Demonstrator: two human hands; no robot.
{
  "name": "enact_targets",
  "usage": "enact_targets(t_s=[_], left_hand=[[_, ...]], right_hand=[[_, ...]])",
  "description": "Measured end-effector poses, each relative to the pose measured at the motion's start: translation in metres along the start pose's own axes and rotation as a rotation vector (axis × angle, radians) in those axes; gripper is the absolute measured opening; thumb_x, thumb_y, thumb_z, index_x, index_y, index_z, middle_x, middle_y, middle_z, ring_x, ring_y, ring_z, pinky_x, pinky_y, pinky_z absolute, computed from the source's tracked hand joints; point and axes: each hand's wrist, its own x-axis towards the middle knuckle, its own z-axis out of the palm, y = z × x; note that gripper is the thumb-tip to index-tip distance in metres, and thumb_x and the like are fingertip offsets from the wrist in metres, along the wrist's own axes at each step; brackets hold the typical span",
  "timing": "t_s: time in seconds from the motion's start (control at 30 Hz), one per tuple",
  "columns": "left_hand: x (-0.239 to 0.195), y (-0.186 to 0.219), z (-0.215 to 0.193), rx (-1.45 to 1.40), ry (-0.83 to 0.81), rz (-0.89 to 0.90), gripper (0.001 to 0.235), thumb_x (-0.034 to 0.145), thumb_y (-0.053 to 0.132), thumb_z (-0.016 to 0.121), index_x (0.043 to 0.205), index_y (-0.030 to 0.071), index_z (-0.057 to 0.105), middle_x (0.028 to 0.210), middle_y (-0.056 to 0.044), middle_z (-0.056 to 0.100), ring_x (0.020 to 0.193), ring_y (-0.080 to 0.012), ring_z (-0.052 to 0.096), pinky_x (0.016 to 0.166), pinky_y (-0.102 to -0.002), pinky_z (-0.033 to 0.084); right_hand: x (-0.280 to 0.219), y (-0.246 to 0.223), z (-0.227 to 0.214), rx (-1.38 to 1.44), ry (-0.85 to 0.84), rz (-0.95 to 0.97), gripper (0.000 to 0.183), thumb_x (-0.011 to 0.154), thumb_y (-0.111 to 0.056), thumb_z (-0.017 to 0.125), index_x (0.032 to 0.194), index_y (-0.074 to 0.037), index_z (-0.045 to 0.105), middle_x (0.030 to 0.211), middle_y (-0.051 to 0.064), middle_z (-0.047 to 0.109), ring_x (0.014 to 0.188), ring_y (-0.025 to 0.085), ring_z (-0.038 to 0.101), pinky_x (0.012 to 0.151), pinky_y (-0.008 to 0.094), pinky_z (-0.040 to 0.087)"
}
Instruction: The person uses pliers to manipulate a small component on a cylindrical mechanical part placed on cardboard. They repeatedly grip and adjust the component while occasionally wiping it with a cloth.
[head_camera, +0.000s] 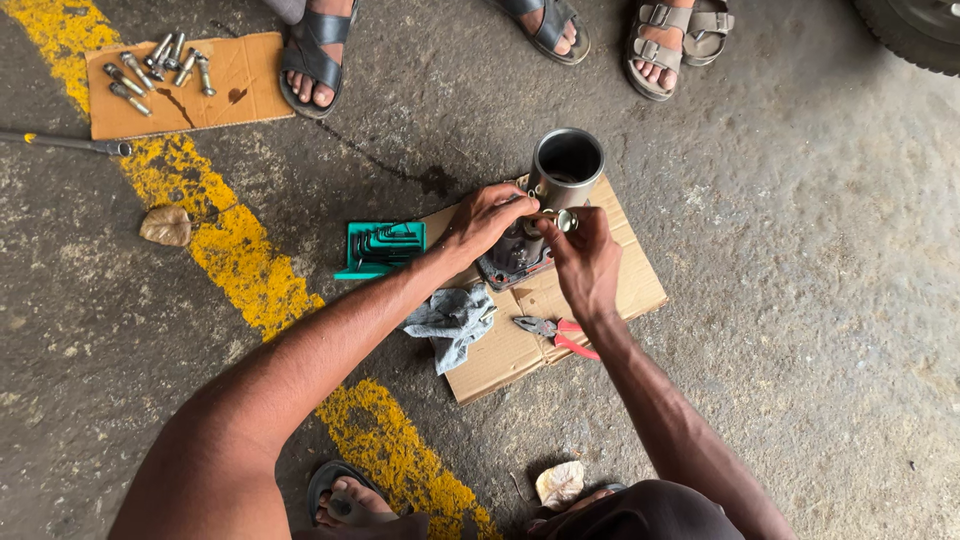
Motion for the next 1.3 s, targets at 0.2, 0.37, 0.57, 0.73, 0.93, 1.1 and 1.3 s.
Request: enact_targets(t_s=[0.2,0.37,0.57,0.73,0.93,1.1,1.3], left_hand=[[0.001,-0.001,0.003,0.028,0.025,0.058,0.051,0.093,0.05,0.067,0.108,0.001,0.075,0.09,-0.009,0.069,0.083,-0.0141,0.062,0.07,-0.031,0.049],[-0.013,0.008,-0.011,0.02,0.01,0.313,0.05,0.092,0.042,0.076,0.119,0.001,0.067,0.112,-0.01,0.069,0.103,-0.0189,0.07,0.083,-0.034,0.06],[-0.034,0.038,-0.01,0.454,-0.007,0.604,0.02,0.094,0.022,0.076,0.104,0.005,0.069,0.093,-0.01,0.072,0.088,-0.0273,0.072,0.077,-0.041,0.055],[-0.034,0.056,-0.012,0.432,-0.134,0.594,0.02,0.095,0.022,0.074,0.102,0.004,0.068,0.092,-0.01,0.071,0.083,-0.0258,0.071,0.071,-0.041,0.055],[-0.023,0.064,-0.009,0.468,-0.167,0.551,0.024,0.093,0.027,0.075,0.099,0.004,0.069,0.085,-0.01,0.071,0.074,-0.0248,0.071,0.065,-0.041,0.054],[-0.019,0.064,0.006,0.428,-0.189,0.548,0.021,0.091,0.025,0.075,0.094,0.005,0.07,0.084,-0.01,0.069,0.075,-0.025,0.071,0.066,-0.041,0.054],[-0.007,0.069,0.05,0.469,-0.337,0.706,0.023,0.09,0.025,0.074,0.097,0.004,0.069,0.09,-0.01,0.068,0.085,-0.0284,0.069,0.075,-0.044,0.054]], right_hand=[[0.013,-0.005,-0.002,-0.081,-0.015,0.016,0.047,0.093,-0.033,0.081,0.113,0.005,0.061,0.095,0.014,0.078,0.085,0.013,0.069,0.074,0.03,0.058],[0.015,0.003,-0.008,0.055,-0.009,0.154,0.043,0.095,-0.03,0.076,0.116,0.003,0.06,0.099,0.015,0.075,0.085,0.018,0.072,0.078,0.03,0.061],[0.005,0.023,-0.018,0.277,-0.019,0.112,0.039,0.099,-0.025,0.073,0.117,0.005,0.054,0.106,0.015,0.068,0.094,0.019,0.072,0.085,0.035,0.065],[0.0,0.032,-0.022,0.343,-0.003,0.098,0.04,0.1,-0.027,0.071,0.12,0.003,0.054,0.11,0.013,0.069,0.097,0.019,0.071,0.085,0.034,0.064],[0.008,0.032,-0.029,0.341,-0.017,0.115,0.037,0.101,-0.027,0.07,0.118,0.002,0.054,0.111,0.013,0.069,0.099,0.019,0.072,0.087,0.036,0.065],[0.003,0.037,-0.041,0.389,-0.025,0.11,0.031,0.105,-0.022,0.067,0.12,0.002,0.054,0.115,0.014,0.068,0.103,0.02,0.072,0.09,0.038,0.065],[-0.023,0.061,-0.071,0.498,0.069,0.122,0.023,0.109,-0.018,0.06,0.123,-0.001,0.055,0.116,0.01,0.065,0.105,0.019,0.071,0.093,0.04,0.066]])
